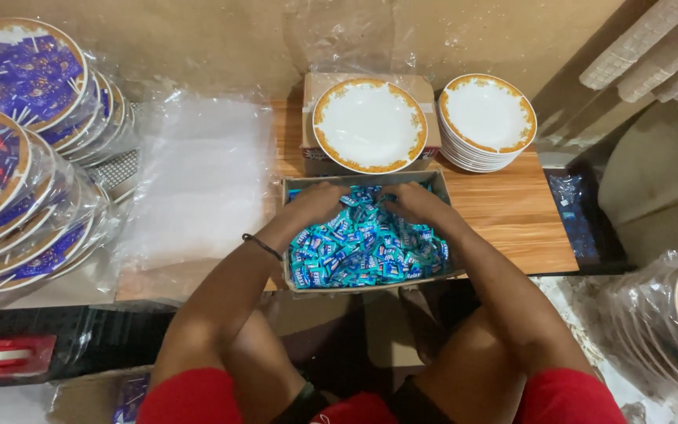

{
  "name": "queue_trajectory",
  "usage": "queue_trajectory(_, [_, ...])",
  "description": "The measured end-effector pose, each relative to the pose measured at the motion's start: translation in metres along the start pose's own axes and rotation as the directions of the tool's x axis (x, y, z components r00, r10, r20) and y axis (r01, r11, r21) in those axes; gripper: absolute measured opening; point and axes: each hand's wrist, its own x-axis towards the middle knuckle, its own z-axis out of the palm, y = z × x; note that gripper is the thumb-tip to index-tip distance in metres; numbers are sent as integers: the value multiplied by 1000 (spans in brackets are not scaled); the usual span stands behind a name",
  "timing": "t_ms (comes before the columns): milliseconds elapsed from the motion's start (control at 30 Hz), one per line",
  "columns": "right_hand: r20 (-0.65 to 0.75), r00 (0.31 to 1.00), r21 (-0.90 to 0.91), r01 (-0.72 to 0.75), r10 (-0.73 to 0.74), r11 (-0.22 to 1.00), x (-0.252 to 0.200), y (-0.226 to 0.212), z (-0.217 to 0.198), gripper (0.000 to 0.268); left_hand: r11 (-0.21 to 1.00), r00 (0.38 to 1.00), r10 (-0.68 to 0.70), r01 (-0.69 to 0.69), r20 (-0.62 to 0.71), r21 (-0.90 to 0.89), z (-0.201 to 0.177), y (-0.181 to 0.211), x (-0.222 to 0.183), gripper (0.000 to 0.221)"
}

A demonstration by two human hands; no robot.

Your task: The person places blue packets onto an ornate plate, wraps the plate in a sheet of plastic film, and then sorts blue packets into a cardboard box.

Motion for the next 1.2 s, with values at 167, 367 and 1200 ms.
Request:
queue_trajectory(167, [14,999,123,-40,39,992,-6,-4,-20,31,998,999,35,-36,-16,-50,-3,-15,-2,40])
queue_trajectory(367, [7,995,521,-90,101,849,-6,14,-28,25,993,1000,-2,3,2,-115,-4,-28,14,35])
queue_trajectory(1200, [-501,841,30,254,-205,967,1,-3,-47,40,991,998,-42,37,-36,-125,-10,-38,15,34])
